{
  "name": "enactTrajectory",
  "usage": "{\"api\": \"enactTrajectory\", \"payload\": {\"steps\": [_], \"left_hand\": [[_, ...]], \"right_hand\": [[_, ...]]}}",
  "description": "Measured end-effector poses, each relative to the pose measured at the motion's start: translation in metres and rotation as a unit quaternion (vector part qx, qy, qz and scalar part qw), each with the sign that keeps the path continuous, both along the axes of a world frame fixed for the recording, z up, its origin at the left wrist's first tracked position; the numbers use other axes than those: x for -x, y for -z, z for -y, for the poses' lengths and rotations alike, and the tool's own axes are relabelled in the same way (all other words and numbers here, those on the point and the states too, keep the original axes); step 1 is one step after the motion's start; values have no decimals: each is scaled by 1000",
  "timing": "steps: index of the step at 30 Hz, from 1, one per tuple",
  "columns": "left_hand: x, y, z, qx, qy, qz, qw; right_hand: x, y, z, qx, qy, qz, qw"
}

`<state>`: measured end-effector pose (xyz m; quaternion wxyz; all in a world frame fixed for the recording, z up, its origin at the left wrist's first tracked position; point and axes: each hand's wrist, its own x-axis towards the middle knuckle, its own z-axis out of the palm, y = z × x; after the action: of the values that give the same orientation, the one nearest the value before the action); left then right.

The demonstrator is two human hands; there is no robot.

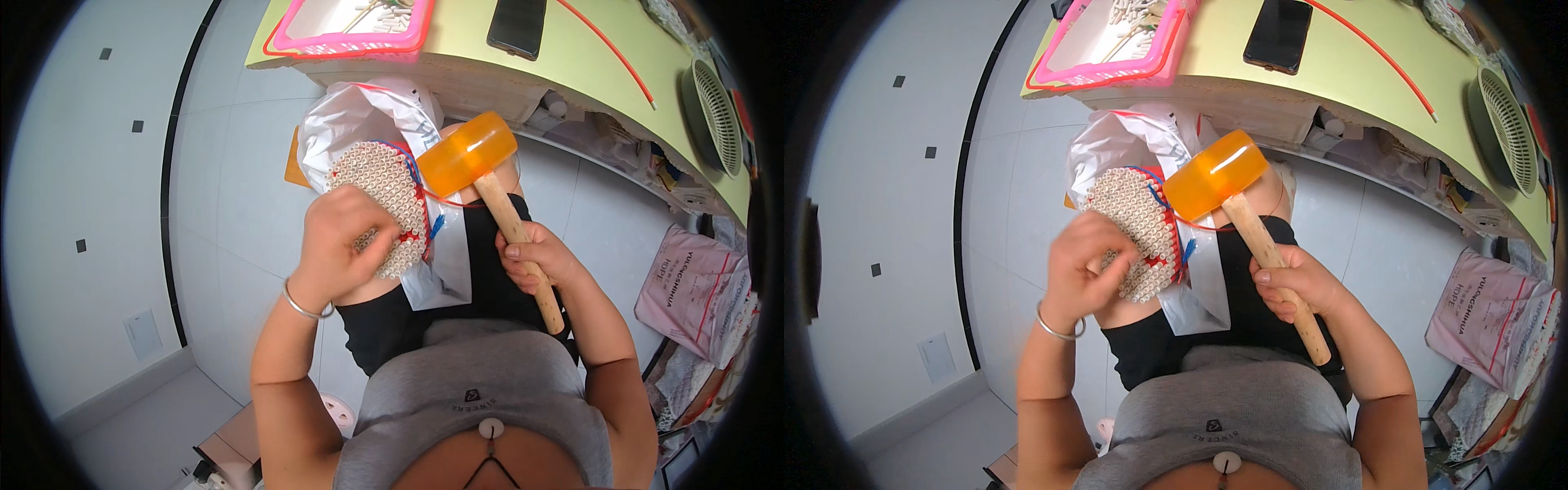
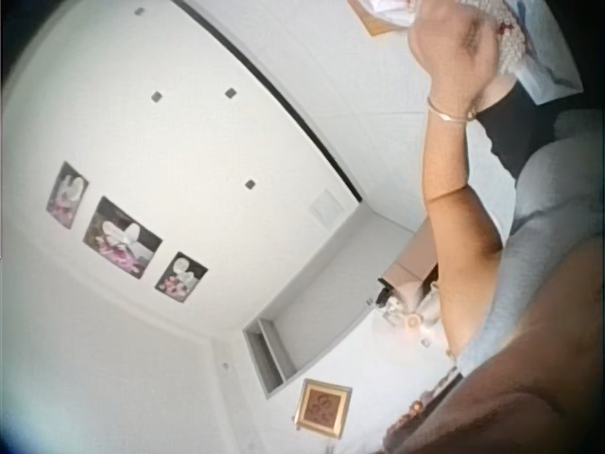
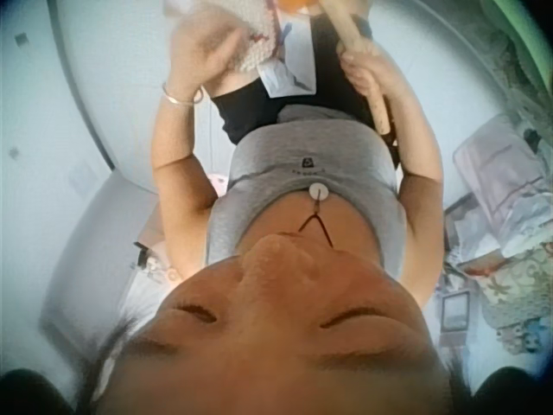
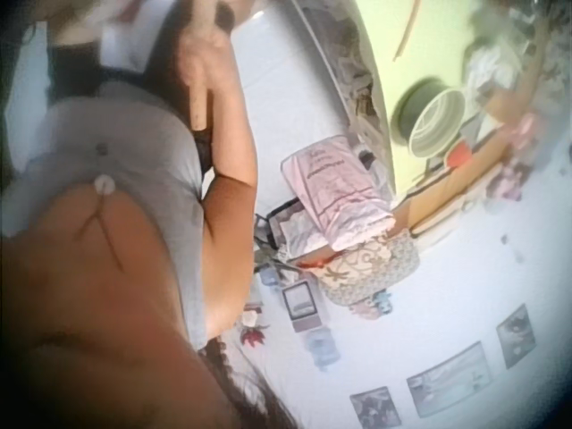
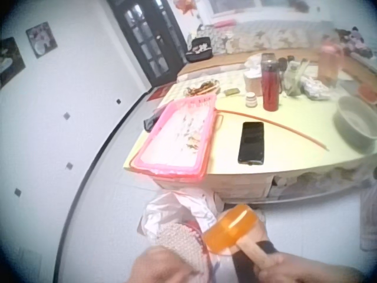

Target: The person inserts small white beads into a flexible red mesh grid by hand and taps them into place using a yellow mallet.

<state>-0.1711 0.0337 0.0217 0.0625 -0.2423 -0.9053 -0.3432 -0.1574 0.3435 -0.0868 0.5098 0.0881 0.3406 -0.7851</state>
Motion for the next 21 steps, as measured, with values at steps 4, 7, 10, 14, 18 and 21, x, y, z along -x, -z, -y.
{"api": "enactTrajectory", "payload": {"steps": [4,7,10,14,18,21], "left_hand": [[-30,23,2,56,9,31,998],[-35,25,-3,64,2,36,997],[-39,19,-11,98,2,44,994],[-39,21,-13,92,12,55,994],[-40,25,-14,30,-16,92,995],[-41,24,-15,14,-61,126,990]], "right_hand": [[0,-7,5,-7,-2,6,1000],[-2,-8,6,-19,10,-14,1000],[-5,-10,8,-35,18,-35,999],[-8,-11,7,-42,36,-35,998],[-8,-15,7,-49,36,-37,997],[-7,-14,9,-55,25,-44,997]]}}
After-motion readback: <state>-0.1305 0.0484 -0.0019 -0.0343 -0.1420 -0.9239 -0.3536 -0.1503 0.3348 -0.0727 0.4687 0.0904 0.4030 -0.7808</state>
